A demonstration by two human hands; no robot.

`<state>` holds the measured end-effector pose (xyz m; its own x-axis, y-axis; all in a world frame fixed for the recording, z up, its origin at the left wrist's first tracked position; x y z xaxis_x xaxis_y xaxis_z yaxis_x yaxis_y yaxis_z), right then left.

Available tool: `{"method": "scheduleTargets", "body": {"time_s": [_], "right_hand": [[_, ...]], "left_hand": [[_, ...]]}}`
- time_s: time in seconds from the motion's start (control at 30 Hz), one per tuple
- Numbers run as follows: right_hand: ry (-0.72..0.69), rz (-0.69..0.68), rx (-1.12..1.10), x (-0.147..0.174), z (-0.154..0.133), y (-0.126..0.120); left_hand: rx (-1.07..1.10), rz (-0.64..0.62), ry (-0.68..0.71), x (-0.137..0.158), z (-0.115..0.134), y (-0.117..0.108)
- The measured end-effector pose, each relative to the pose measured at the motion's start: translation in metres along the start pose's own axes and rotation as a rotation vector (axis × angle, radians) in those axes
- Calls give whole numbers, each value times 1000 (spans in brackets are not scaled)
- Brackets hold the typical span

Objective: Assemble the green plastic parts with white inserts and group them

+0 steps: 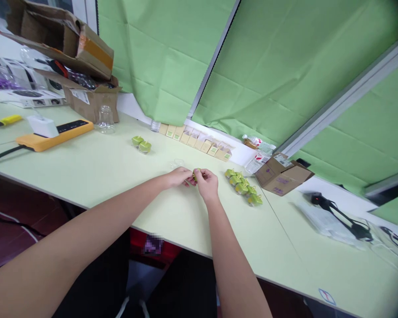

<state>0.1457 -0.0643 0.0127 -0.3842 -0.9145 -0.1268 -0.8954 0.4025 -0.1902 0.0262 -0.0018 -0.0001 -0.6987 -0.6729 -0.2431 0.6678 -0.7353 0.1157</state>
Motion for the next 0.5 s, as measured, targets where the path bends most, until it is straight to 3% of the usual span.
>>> {"method": "scheduleTargets", "body": {"time_s": [0.3, 0.5], "right_hand": [[-48, 24, -67, -1, -1, -4], [24, -4, -228, -3, -1, -5]], "left_hand": [[7, 32, -33, 0, 0, 0], [2, 5, 34, 1, -1, 0]]}}
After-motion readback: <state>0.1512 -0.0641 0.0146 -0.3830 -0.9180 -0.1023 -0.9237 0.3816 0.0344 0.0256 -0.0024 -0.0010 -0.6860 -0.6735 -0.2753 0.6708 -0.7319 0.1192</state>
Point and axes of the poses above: each hand's wrist, its own x-axis away from the middle knuckle, its own y-axis out of the palm, z = x × y, the point moved 2 cm from there along -x, towards the middle knuckle, and after that the axes turned 12 degrees about y, right-handed, at the moved point
